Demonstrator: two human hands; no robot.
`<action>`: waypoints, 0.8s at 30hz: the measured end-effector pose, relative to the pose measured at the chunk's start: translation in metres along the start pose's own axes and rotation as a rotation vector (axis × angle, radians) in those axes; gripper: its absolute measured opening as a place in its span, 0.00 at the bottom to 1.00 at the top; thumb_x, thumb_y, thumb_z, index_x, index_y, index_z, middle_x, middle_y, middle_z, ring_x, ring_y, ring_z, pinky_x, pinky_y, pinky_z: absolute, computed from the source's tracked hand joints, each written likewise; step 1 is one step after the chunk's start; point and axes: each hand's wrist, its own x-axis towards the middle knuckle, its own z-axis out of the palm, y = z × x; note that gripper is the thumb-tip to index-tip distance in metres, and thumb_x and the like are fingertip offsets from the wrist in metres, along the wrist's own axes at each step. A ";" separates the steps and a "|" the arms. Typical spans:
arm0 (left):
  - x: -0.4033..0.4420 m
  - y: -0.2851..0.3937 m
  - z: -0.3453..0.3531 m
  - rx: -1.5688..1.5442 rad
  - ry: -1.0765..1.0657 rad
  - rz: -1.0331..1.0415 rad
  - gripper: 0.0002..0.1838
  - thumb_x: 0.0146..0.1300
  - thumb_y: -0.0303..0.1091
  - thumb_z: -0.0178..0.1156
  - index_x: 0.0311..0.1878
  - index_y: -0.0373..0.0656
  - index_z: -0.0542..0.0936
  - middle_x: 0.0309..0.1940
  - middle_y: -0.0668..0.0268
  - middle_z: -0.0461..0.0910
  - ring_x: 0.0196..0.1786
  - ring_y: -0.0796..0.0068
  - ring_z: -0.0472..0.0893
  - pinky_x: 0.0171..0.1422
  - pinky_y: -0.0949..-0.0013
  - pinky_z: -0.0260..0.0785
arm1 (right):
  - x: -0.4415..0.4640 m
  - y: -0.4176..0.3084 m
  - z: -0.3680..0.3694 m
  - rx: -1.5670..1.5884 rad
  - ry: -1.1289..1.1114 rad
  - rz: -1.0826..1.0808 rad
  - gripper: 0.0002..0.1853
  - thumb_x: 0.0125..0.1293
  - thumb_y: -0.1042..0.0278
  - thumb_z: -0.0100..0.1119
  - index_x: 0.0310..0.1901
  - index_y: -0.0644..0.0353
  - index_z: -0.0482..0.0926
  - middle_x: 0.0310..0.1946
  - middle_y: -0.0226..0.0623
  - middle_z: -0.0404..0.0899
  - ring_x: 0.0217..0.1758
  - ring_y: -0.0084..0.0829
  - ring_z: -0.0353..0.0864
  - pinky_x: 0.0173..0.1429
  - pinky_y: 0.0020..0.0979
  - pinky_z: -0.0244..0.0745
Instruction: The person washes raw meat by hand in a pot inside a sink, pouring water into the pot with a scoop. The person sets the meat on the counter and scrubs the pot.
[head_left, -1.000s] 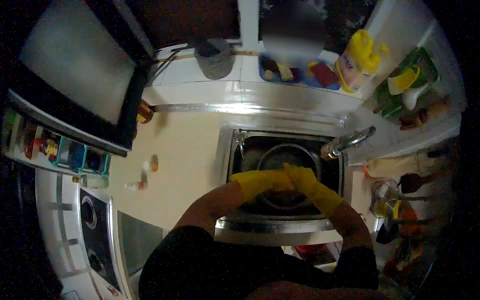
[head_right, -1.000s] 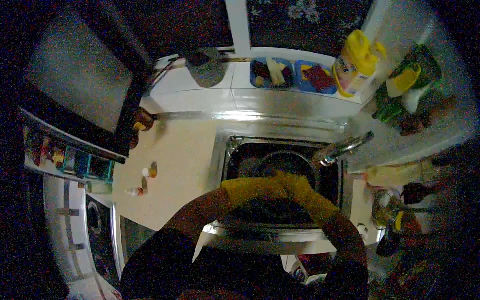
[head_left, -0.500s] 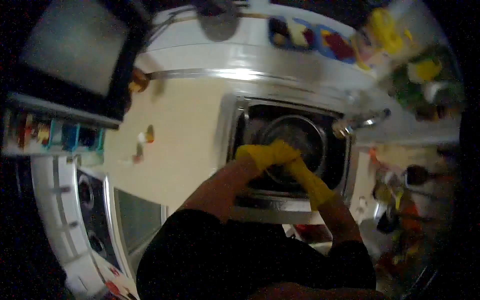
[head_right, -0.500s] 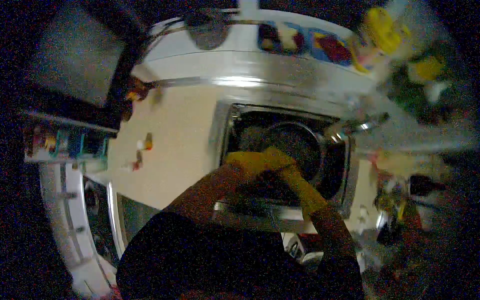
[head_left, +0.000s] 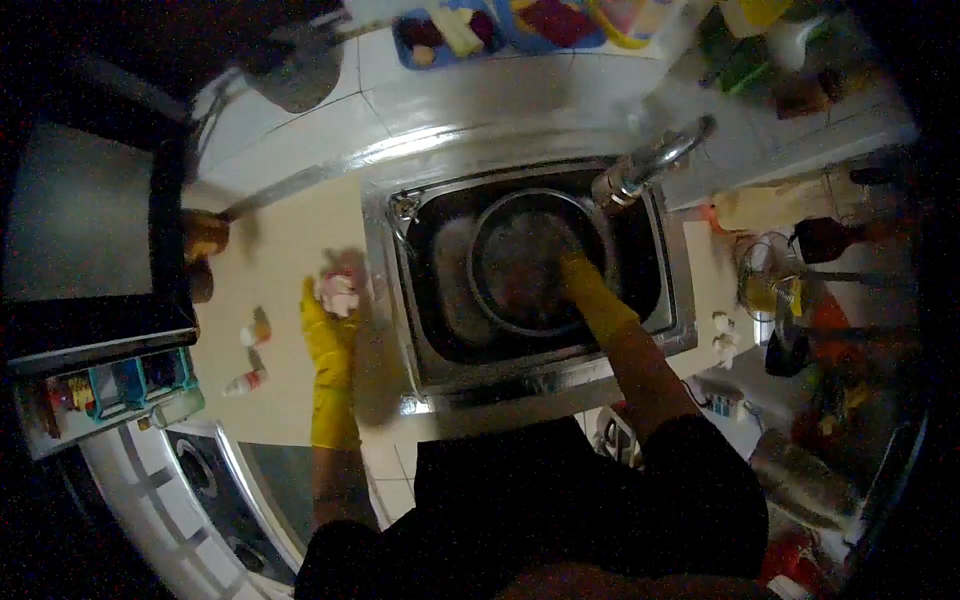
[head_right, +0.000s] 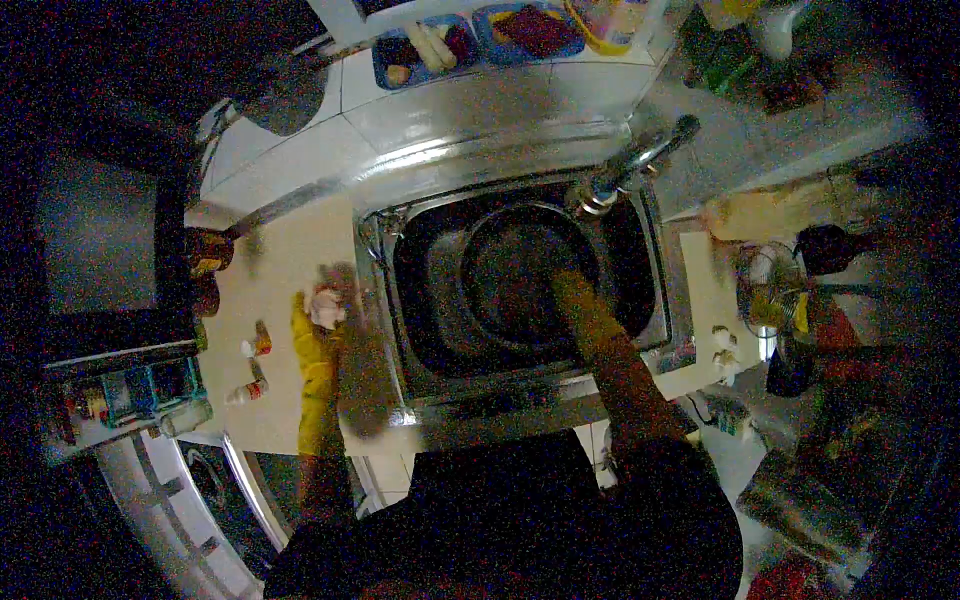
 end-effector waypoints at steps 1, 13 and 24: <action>-0.002 -0.014 -0.015 0.301 0.117 -0.016 0.28 0.60 0.43 0.62 0.59 0.37 0.71 0.48 0.54 0.79 0.49 0.60 0.79 0.50 0.62 0.74 | 0.006 0.004 0.013 -0.072 -0.095 0.018 0.24 0.57 0.61 0.61 0.54 0.61 0.74 0.52 0.51 0.77 0.55 0.53 0.76 0.58 0.46 0.72; 0.017 0.046 0.239 -1.139 -0.606 -0.443 0.30 0.66 0.50 0.54 0.67 0.45 0.67 0.62 0.57 0.70 0.60 0.59 0.72 0.61 0.58 0.65 | 0.005 -0.040 -0.103 0.961 -0.209 0.257 0.32 0.63 0.47 0.60 0.61 0.63 0.70 0.54 0.50 0.76 0.58 0.48 0.75 0.63 0.42 0.67; 0.048 0.023 0.293 -1.236 -0.355 -1.233 0.42 0.63 0.67 0.50 0.74 0.56 0.54 0.70 0.56 0.57 0.66 0.52 0.65 0.65 0.44 0.61 | 0.081 -0.046 0.069 0.580 -0.127 0.187 0.27 0.61 0.57 0.60 0.58 0.63 0.70 0.51 0.54 0.76 0.55 0.49 0.76 0.58 0.42 0.72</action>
